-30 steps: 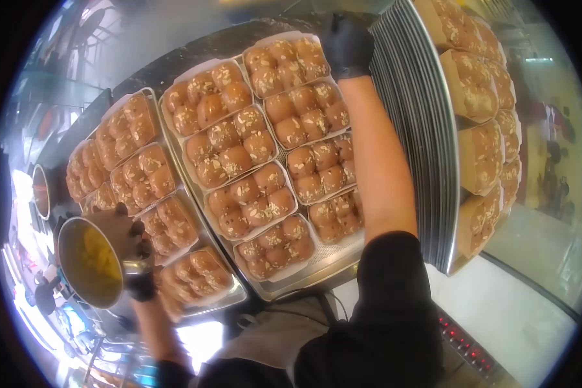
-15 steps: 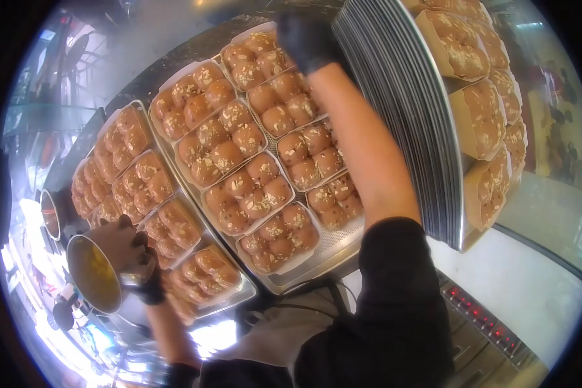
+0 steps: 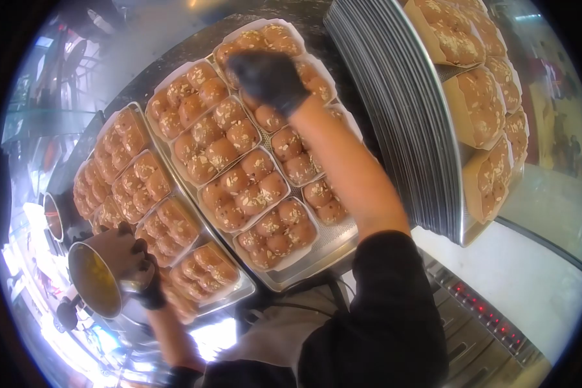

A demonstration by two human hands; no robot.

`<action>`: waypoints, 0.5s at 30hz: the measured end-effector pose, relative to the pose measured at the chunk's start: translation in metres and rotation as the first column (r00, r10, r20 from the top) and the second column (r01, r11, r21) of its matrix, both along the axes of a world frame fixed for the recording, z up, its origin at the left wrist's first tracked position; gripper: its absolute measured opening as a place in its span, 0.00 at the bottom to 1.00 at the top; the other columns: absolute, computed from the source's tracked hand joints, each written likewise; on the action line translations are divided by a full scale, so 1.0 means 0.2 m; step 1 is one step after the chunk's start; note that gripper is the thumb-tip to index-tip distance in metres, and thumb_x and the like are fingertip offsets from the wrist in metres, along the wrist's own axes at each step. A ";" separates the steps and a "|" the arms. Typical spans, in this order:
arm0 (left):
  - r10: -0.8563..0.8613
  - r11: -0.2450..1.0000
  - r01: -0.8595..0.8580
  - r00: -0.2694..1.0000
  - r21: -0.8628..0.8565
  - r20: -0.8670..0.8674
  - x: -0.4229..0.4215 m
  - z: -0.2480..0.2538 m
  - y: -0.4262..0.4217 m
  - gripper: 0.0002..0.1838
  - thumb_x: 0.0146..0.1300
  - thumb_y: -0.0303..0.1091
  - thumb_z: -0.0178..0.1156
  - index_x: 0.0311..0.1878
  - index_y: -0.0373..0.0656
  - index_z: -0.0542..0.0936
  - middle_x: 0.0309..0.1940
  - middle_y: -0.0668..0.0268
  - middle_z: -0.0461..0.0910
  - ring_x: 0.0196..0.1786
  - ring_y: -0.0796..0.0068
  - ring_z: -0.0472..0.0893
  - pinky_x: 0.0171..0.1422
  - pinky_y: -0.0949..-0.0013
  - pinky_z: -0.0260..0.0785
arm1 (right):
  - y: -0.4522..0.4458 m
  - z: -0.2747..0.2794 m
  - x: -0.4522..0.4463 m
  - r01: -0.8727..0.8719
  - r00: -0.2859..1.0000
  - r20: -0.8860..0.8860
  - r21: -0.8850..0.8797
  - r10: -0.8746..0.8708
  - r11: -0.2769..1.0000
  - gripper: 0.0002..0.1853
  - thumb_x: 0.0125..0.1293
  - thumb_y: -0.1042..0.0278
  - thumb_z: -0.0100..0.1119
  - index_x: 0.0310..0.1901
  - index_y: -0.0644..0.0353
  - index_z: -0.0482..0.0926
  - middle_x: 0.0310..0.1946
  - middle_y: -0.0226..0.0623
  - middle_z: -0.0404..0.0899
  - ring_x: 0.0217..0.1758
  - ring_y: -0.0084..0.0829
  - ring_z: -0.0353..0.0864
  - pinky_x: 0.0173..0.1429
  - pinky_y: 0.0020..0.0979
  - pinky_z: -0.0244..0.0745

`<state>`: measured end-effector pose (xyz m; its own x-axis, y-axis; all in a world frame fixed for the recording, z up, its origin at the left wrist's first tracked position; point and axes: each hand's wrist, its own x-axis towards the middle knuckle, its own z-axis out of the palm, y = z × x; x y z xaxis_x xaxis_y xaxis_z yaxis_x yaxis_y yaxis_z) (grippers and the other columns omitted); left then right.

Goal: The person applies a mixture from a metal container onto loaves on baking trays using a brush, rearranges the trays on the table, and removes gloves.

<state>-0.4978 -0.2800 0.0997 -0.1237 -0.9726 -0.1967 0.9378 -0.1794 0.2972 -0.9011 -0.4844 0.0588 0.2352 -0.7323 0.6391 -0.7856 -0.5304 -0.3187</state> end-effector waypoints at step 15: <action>-0.141 0.990 0.142 0.978 -0.006 -0.153 -0.02 0.05 -0.02 0.29 0.72 0.50 0.52 0.72 0.57 0.57 0.63 0.60 0.65 0.50 0.54 0.73 0.43 0.55 0.77 | -0.09 0.04 0.08 -0.126 0.964 0.256 0.222 0.068 0.967 0.10 0.68 0.59 0.58 0.36 0.53 0.84 0.30 0.36 0.86 0.35 0.40 0.85 0.43 0.36 0.79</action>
